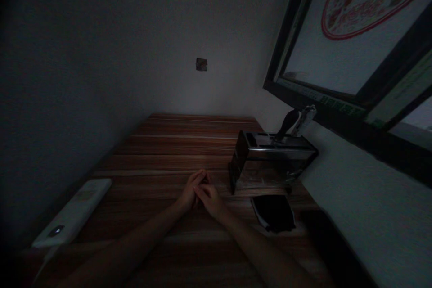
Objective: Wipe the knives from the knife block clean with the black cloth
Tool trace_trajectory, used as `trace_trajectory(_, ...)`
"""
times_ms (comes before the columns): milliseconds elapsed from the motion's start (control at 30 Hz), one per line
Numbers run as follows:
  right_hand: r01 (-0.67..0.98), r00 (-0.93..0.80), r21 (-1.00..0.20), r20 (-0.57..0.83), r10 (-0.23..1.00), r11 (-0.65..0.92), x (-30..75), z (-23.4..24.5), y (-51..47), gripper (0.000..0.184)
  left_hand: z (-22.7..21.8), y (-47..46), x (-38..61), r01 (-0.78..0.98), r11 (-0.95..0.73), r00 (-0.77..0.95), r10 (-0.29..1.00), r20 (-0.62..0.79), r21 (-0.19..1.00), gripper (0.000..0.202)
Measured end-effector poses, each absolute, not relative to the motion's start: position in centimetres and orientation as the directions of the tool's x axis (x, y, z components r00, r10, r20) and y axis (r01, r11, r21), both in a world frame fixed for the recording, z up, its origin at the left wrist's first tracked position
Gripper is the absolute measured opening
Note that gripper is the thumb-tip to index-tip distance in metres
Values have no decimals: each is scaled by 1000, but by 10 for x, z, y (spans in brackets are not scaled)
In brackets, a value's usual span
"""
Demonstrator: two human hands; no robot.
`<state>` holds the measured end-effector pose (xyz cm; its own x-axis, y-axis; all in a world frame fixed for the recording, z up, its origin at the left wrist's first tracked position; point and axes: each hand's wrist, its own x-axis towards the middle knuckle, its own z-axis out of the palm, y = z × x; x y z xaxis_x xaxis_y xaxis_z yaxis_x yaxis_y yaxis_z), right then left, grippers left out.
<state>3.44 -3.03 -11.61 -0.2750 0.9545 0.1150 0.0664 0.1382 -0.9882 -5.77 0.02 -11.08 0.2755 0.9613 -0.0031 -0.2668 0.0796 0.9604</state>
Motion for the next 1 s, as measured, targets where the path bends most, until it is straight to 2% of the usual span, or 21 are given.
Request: trace_trajectory(1000, 62, -275, -981, 159, 948, 182, 33, -116, -30, 54, -107, -2, -58, -247, 91, 261, 965, -24, 965, 39)
